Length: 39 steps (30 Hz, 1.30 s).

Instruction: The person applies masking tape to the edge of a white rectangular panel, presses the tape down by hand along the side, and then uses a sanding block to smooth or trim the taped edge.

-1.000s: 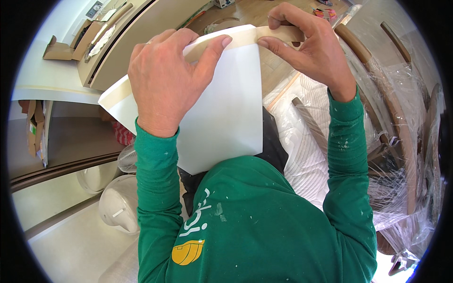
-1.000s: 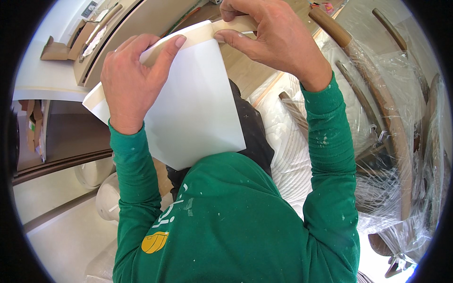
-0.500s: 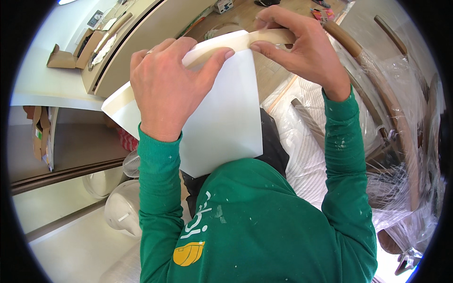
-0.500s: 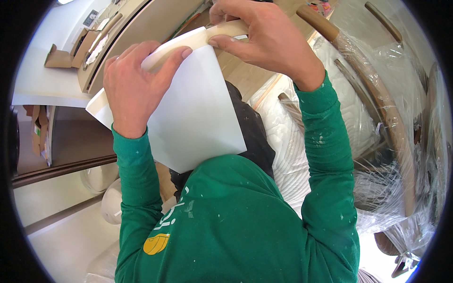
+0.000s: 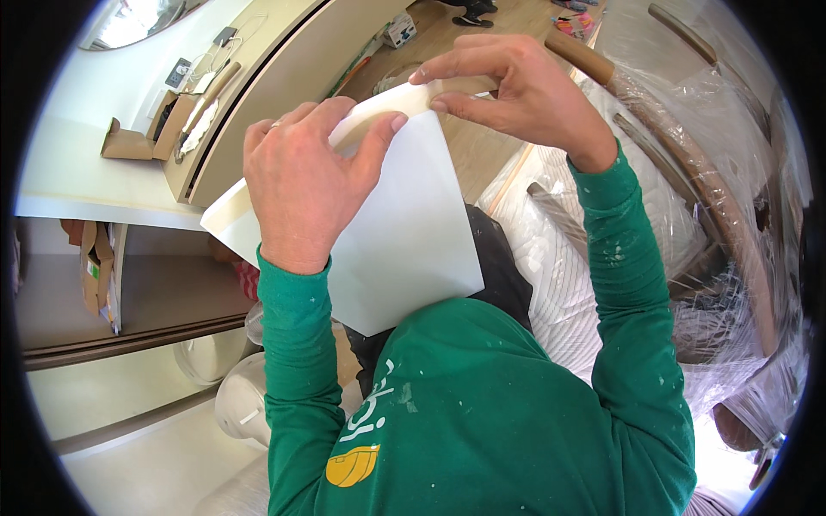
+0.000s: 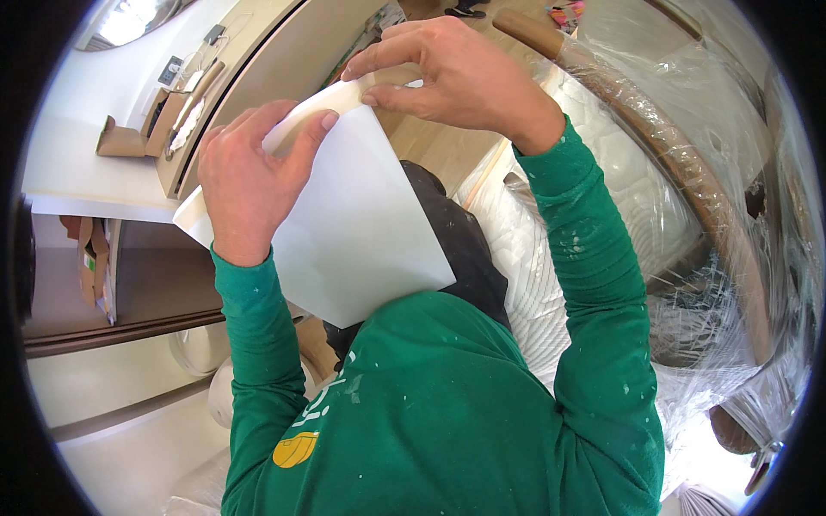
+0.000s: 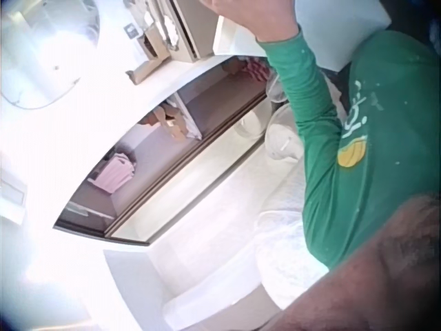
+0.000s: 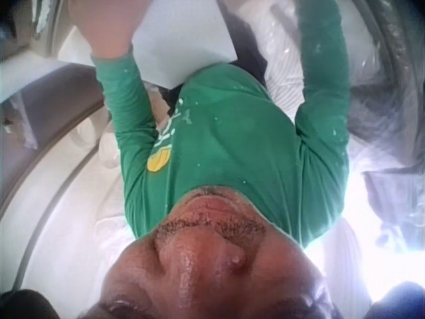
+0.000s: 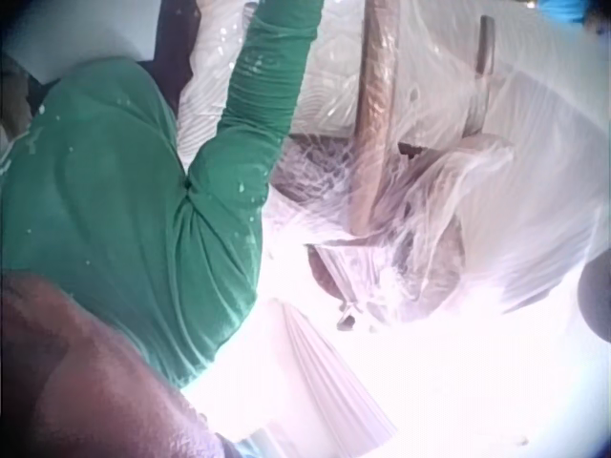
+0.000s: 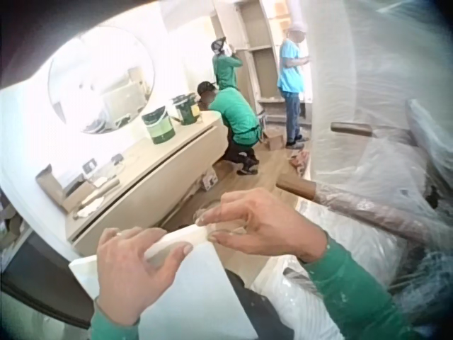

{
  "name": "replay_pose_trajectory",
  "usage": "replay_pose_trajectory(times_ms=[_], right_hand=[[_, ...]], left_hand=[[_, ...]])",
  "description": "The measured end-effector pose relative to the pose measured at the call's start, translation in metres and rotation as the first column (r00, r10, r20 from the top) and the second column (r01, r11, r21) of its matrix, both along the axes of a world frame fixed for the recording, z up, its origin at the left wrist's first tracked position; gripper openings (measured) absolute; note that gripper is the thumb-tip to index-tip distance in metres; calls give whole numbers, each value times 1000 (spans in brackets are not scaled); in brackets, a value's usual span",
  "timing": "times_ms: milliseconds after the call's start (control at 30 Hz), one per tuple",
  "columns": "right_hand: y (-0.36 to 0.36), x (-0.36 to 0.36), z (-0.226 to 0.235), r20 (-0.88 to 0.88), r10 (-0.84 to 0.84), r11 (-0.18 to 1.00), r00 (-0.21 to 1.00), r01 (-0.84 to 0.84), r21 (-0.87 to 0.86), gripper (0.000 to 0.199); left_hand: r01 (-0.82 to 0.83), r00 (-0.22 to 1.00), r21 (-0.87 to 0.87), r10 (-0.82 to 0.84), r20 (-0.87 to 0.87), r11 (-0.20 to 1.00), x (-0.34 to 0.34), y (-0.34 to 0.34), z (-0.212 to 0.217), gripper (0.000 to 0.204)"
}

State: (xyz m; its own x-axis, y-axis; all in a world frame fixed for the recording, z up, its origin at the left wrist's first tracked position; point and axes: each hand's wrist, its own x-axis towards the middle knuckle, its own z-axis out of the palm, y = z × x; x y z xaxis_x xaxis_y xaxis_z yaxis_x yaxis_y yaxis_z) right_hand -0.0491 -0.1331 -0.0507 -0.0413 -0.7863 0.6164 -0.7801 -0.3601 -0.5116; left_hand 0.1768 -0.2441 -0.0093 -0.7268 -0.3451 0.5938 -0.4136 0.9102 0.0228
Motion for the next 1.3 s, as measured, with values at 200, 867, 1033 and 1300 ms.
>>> replay_pose_trajectory(times_ms=[200,867,1033,1300], right_hand=[[2,-3,-3,41,19,999,999,-18,-33,31],[16,7,22,-10,-8,994,1000,9,109,39],[12,21,32,-2,-51,971,999,50,233,41],[8,23,33,-35,-52,974,998,58,218,41]], left_hand=[[34,999,-9,-34,21,999,-11,3,-3,44],[13,998,91,-8,-57,996,-27,4,-14,42],[0,999,129,6,-48,992,8,-14,-11,41],[-4,1000,195,3,3,981,119,-69,11,32]])
